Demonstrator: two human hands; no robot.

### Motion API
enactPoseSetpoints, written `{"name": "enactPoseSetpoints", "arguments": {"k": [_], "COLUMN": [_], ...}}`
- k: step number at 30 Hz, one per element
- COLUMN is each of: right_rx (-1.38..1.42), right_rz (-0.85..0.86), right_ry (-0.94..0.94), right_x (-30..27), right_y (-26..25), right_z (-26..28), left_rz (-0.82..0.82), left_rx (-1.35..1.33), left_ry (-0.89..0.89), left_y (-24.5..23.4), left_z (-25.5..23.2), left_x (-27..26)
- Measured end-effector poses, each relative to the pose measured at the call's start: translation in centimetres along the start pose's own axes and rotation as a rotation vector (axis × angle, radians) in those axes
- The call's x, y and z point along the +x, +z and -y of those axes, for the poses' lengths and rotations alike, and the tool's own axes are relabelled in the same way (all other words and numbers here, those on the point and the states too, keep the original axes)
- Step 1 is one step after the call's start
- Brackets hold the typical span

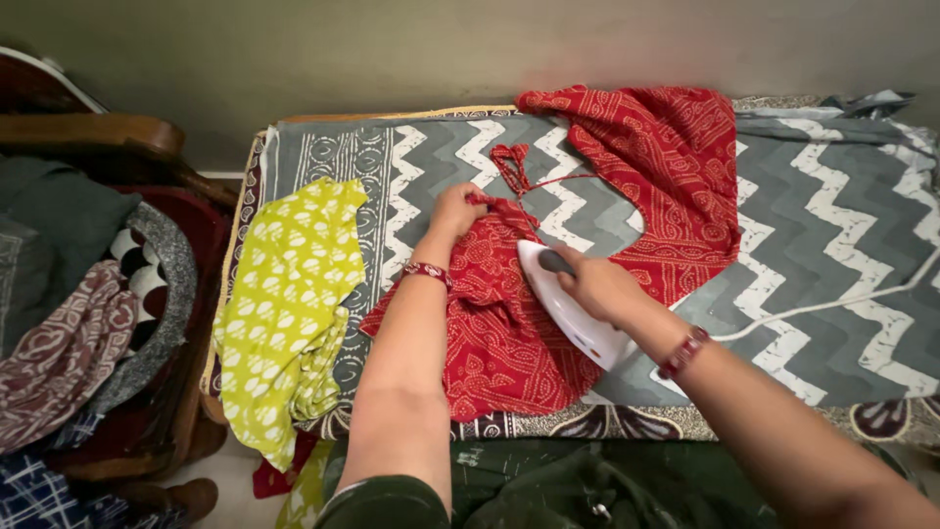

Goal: The person irons a red patterned garment on a patterned ironing board. They repeatedly smooth the fabric with their hands, reposition the garment, and pass the iron over different sections to remove wrinkles.

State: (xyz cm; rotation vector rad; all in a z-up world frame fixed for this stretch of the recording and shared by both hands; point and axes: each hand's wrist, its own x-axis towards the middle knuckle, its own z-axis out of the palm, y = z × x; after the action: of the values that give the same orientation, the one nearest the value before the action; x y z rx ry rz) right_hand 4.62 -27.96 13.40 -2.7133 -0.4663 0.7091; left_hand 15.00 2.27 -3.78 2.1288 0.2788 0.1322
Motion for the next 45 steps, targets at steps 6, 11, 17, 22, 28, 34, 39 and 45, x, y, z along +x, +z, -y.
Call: {"name": "enactPoseSetpoints", "arguments": {"k": [6,11,17,22,28,34,39,45], "right_rx": [0.084,0.117,-0.017,0.036,0.095,0.055,0.033,0.056], "right_rz": [-0.096,-0.146,0.079,0.041,-0.014,0.134,0.010,0.033], "right_ry": [-0.174,-0.254,-0.088,-0.132,-0.279,-0.183,-0.223,-0.226], "right_x": [5.2,4.6,-5.1,-7.0,-2.3,-6.1,-6.2,-5.6], "right_y": [0.9,1.3,2.3,3.0,2.4,2.0,3.1,3.1], "right_z": [4.2,4.4,0.4,0.0,3.7,1.5,0.4,0.6], "left_rz": [-0.357,-0.045,0.020,-0.016,-0.159,-0.489,-0.340,0.314], "left_rx": [0.255,0.315,0.502,0.504,0.496,0.155,-0.367,0.616], "left_ry": [0.211,0.378,0.434,0.406,0.397,0.100,-0.449,-0.280], "left_y": [-3.1,-4.7,-4.9,-5.3,-4.5,-2.6,-3.4,-4.4], "left_z": [-5.5,-9.2,-7.5,-6.6,-7.6,-1.4,0.7,-3.6], "left_x": [-6.6,-15.1,-22.6,-22.9,-24.5,-22.5,-13.8,-9.9]}}
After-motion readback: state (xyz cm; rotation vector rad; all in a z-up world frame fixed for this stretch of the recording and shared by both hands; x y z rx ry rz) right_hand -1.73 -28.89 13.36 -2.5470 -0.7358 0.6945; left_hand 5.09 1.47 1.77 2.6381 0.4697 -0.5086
